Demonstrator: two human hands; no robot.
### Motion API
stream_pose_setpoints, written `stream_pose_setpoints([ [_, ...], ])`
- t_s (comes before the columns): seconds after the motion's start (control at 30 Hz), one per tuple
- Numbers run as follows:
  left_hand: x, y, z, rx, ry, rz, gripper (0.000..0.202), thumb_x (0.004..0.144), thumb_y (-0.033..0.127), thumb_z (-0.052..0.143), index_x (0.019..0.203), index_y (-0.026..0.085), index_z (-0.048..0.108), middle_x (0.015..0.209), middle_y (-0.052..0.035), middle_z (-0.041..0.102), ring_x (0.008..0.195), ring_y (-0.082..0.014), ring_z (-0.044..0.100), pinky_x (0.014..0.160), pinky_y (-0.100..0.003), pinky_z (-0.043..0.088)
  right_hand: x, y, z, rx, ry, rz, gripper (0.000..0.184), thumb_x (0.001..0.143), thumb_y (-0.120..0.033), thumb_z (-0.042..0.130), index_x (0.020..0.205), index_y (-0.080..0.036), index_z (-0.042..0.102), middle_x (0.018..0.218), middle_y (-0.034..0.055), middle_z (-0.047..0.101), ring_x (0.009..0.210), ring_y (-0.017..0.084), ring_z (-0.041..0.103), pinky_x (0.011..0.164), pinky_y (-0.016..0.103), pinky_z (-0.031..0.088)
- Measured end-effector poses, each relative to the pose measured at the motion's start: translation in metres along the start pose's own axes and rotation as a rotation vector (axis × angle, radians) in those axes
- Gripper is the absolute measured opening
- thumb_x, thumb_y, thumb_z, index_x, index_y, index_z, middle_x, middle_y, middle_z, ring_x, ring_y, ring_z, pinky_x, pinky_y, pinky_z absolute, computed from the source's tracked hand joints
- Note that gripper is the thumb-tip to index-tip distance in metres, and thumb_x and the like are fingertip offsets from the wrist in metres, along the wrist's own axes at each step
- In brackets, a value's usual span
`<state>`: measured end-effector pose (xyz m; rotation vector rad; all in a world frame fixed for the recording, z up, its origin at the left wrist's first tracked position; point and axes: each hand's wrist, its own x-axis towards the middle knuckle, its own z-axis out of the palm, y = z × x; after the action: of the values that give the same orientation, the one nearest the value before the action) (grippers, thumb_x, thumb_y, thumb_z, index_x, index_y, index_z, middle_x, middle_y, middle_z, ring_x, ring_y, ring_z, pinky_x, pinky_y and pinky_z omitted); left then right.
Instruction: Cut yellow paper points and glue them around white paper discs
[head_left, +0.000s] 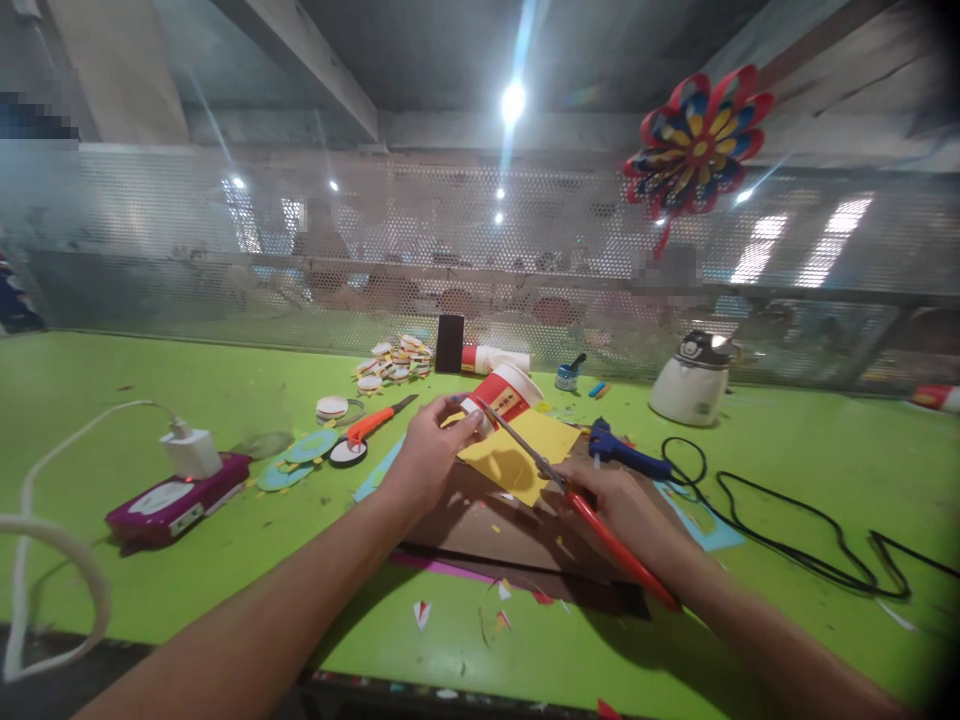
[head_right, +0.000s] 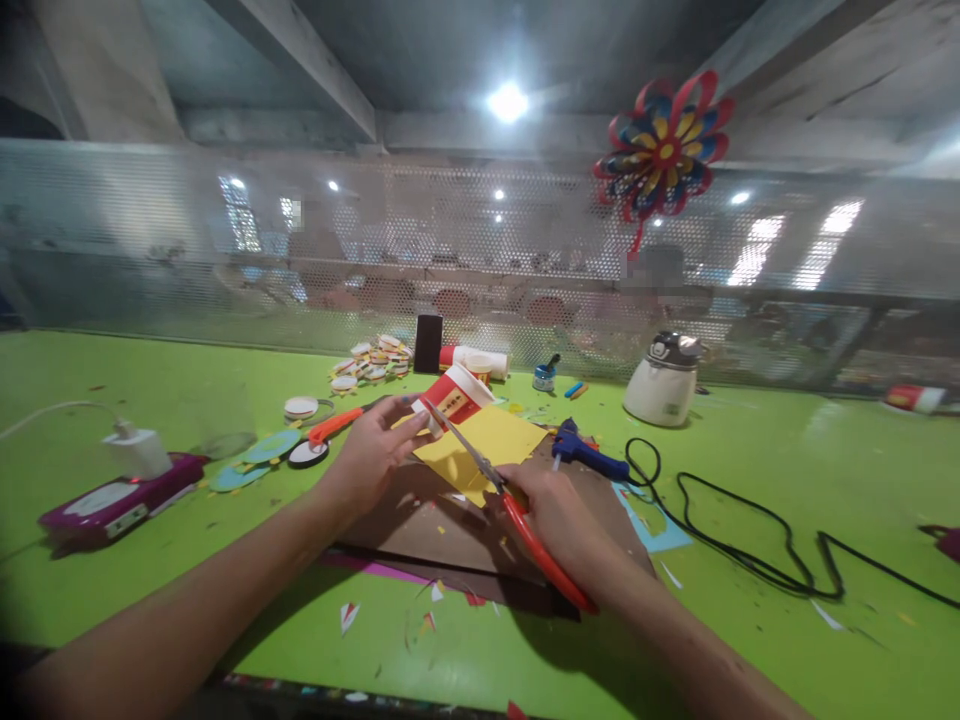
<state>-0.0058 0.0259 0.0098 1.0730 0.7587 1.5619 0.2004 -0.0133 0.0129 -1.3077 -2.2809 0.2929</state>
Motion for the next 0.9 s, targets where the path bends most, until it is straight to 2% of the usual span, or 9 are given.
stream_pose_setpoints([
  [0.23, -0.001, 0.003, 0.001, -0.043, 0.01, -0.032, 0.024, 0.07, 0.017, 0.072, 0.091, 0.016, 0.06, 0.096, -0.0084, 0.069, 0.081, -0.0213, 0.067, 0.078, -0.037, 0.053, -0.002, -0.009, -0.003, -0.017, 0.019, 0.042, 0.021, 0.082, -0.024, 0.048, 0.077, -0.02, 0.068, 0.072, -0.0001, 0.068, 0.071, 0.021, 0.06, 0.062, 0.025, 0.041],
  [0.5, 0.009, 0.008, -0.014, -0.148, -0.11, -0.197, 0.013, 0.077, 0.02, 0.066, 0.084, 0.009, 0.068, 0.101, -0.0168, 0.069, 0.082, -0.0229, 0.067, 0.078, -0.037, 0.053, 0.0, -0.005, -0.002, 0.02, -0.009, 0.045, 0.023, 0.084, -0.028, 0.049, 0.082, -0.019, 0.071, 0.077, 0.0005, 0.071, 0.074, 0.022, 0.062, 0.063, 0.026, 0.041],
  [0.6, 0.011, 0.008, -0.015, -0.16, -0.08, -0.171, 0.008, 0.075, 0.015, 0.068, 0.081, 0.01, 0.067, 0.1, -0.0151, 0.07, 0.083, -0.0221, 0.067, 0.078, -0.037, 0.054, 0.001, -0.003, -0.001, 0.008, -0.011, 0.037, 0.022, 0.083, -0.027, 0.05, 0.081, -0.019, 0.071, 0.076, 0.0011, 0.071, 0.072, 0.021, 0.062, 0.064, 0.027, 0.042],
  [0.7, 0.013, 0.007, -0.016, -0.193, -0.017, -0.127, 0.009, 0.074, 0.01, 0.068, 0.082, 0.011, 0.065, 0.095, -0.0113, 0.071, 0.083, -0.0195, 0.068, 0.079, -0.034, 0.054, 0.002, -0.001, 0.0, 0.053, -0.018, 0.007, 0.022, 0.082, -0.023, 0.05, 0.087, -0.019, 0.072, 0.081, 0.0018, 0.073, 0.073, 0.021, 0.063, 0.066, 0.026, 0.043],
  [0.77, 0.015, 0.006, -0.016, -0.203, -0.018, -0.133, 0.012, 0.074, 0.008, 0.067, 0.085, 0.012, 0.065, 0.095, -0.0102, 0.071, 0.084, -0.0186, 0.068, 0.08, -0.033, 0.054, 0.002, 0.0, 0.001, 0.068, -0.005, -0.011, 0.023, 0.082, -0.023, 0.051, 0.092, -0.019, 0.072, 0.085, 0.0026, 0.074, 0.076, 0.021, 0.064, 0.067, 0.027, 0.044],
  [0.9, 0.014, 0.008, -0.014, -0.212, -0.049, -0.151, 0.01, 0.077, 0.01, 0.066, 0.087, 0.011, 0.065, 0.101, -0.0123, 0.07, 0.086, -0.0199, 0.068, 0.082, -0.036, 0.054, 0.001, 0.001, 0.003, 0.07, 0.011, 0.002, 0.022, 0.083, -0.026, 0.052, 0.088, -0.018, 0.072, 0.083, 0.0028, 0.074, 0.075, 0.022, 0.065, 0.065, 0.026, 0.044],
])
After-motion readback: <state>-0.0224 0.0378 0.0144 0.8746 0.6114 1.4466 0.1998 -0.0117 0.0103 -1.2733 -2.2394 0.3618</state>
